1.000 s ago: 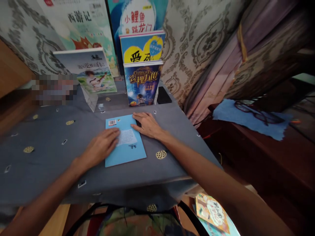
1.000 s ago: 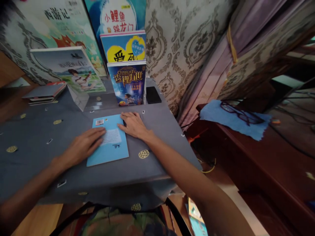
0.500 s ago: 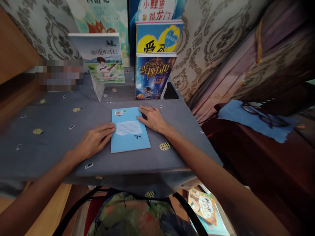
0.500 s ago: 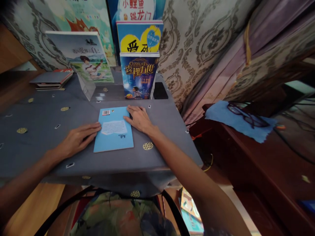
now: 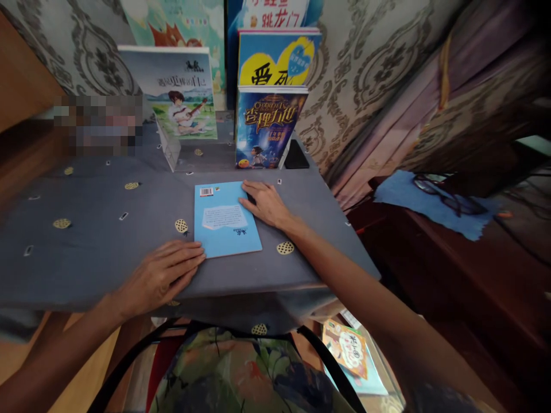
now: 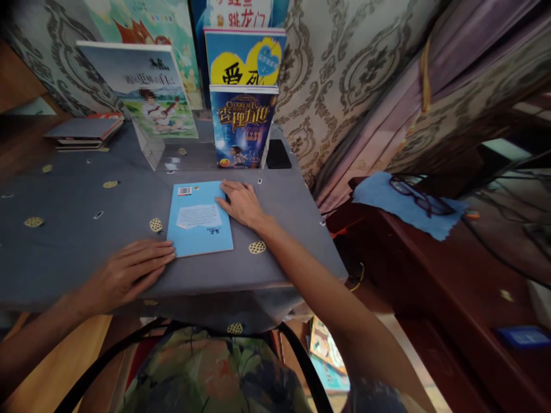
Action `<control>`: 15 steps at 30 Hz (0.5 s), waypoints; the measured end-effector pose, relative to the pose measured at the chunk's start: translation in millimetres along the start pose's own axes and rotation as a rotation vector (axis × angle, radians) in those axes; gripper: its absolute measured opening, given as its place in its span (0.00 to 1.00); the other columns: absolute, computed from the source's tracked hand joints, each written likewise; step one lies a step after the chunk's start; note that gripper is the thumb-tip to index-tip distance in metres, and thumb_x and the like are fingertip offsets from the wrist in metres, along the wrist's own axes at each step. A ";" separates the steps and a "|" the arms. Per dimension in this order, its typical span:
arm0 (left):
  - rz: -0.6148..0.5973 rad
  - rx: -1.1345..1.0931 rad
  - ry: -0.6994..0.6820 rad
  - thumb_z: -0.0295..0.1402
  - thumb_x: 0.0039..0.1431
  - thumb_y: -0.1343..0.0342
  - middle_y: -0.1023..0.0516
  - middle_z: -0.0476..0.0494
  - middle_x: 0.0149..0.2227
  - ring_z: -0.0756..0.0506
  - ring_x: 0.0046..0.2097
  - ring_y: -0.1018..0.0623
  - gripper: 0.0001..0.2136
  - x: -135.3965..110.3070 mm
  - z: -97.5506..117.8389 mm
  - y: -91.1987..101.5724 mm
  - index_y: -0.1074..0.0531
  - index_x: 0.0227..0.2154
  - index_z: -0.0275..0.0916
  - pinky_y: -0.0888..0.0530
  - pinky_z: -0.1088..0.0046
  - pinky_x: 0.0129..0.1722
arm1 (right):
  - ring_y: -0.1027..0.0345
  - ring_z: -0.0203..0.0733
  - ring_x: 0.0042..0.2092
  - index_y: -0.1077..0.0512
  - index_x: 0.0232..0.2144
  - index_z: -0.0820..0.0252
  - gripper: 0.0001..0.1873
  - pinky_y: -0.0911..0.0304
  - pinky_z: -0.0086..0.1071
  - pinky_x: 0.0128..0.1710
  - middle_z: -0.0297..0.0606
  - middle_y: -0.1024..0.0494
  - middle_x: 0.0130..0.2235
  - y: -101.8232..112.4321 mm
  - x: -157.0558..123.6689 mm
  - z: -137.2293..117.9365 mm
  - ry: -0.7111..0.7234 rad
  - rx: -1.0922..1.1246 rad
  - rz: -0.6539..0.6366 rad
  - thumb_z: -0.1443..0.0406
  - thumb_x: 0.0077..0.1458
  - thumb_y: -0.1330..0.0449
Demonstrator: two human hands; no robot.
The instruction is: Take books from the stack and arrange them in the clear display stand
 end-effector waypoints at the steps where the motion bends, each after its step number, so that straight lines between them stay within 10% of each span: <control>1: -0.006 0.005 -0.006 0.25 0.66 0.47 0.19 0.42 0.52 0.42 0.56 0.22 0.20 2.4 1.3 -1.6 0.29 0.58 0.43 0.23 0.56 0.57 | 0.39 0.53 0.65 0.32 0.60 0.64 0.23 0.48 0.53 0.64 0.50 0.33 0.65 0.3 -2.3 -1.6 0.000 0.000 -0.001 0.60 0.66 0.47; 15: -0.097 0.165 -0.165 0.27 0.69 0.52 0.19 0.38 0.50 0.41 0.53 0.21 0.14 52.1 36.4 -38.1 0.27 0.53 0.34 0.22 0.59 0.51 | 0.37 0.50 0.64 0.32 0.60 0.62 0.22 0.46 0.52 0.64 0.49 0.31 0.63 11.8 -76.4 -39.7 0.133 0.033 0.000 0.62 0.68 0.49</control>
Point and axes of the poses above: each hand's wrist, its own x-axis towards the middle knuckle, its own y-axis out of the back of the hand, z = x × y, the point moved 7 cm from there along x, towards the middle knuckle
